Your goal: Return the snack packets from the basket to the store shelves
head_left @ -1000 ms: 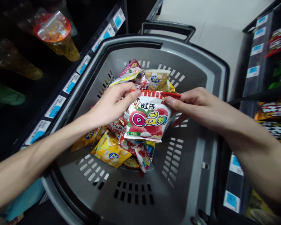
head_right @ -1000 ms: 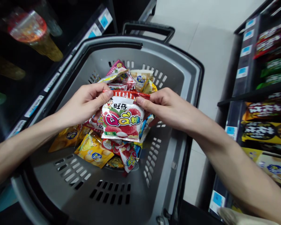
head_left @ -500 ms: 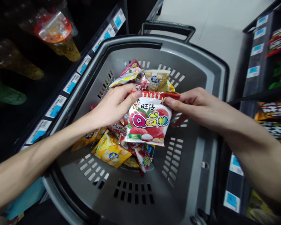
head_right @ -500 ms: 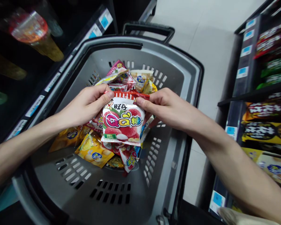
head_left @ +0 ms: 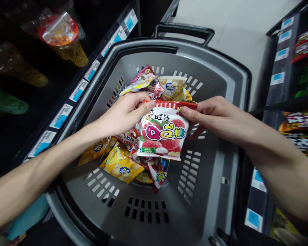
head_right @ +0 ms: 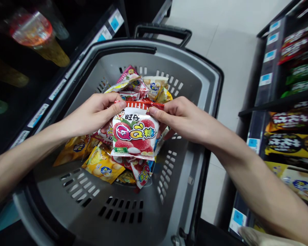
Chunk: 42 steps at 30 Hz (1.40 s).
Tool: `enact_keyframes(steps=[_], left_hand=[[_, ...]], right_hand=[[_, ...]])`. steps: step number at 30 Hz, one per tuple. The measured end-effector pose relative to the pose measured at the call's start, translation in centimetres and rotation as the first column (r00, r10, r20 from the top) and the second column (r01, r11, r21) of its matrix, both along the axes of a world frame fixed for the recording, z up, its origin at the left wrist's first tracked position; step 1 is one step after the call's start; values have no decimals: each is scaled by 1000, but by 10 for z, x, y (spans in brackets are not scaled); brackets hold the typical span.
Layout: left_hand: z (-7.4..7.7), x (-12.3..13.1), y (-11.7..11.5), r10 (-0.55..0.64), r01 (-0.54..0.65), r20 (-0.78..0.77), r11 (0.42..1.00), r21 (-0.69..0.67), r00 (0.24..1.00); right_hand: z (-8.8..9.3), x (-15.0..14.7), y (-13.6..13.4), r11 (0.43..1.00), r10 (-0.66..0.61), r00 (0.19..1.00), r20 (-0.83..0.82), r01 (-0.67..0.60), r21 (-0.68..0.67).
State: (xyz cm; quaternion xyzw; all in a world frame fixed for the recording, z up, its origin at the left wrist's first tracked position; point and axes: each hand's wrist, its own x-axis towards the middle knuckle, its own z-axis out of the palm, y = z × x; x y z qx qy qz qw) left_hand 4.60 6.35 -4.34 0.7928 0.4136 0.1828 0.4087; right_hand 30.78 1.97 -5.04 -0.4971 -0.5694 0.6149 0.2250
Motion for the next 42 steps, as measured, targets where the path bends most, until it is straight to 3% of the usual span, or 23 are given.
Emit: enact_keyframes(steps=[5,10,15,22,30,38,42], left_hand=[[1,0,1,-8,8,-6,1000,17,1000],[-1,-1,3,-15,15,-12,1000,17,1000],[-2,-2,4,-26,27,-7,999,23,1000],[-2,-2,4,-25,25,17,1000,-8,1000],[-10,-3,3,27,4,164,982,-190,986],[-5,-3,5,-13,37,130,983,-180,991],[-1,-4,4,28,-1,138,982,-191,990]], right_hand=[[-2,1,-1,999,-46,999,0,46,5],[-3,2,-1,1000,11,1000,-6,-11,11],[-3,1,-1,998,-42,999,4,42,44],[-3,3,0,999,13,1000,4,-13,35],[3,-2,-2,990,-119,993,-1,119,72],[5,-2,-3,980,-172,985,18,169,103],[2,-1,-3,971,-199,979,34,193,140]])
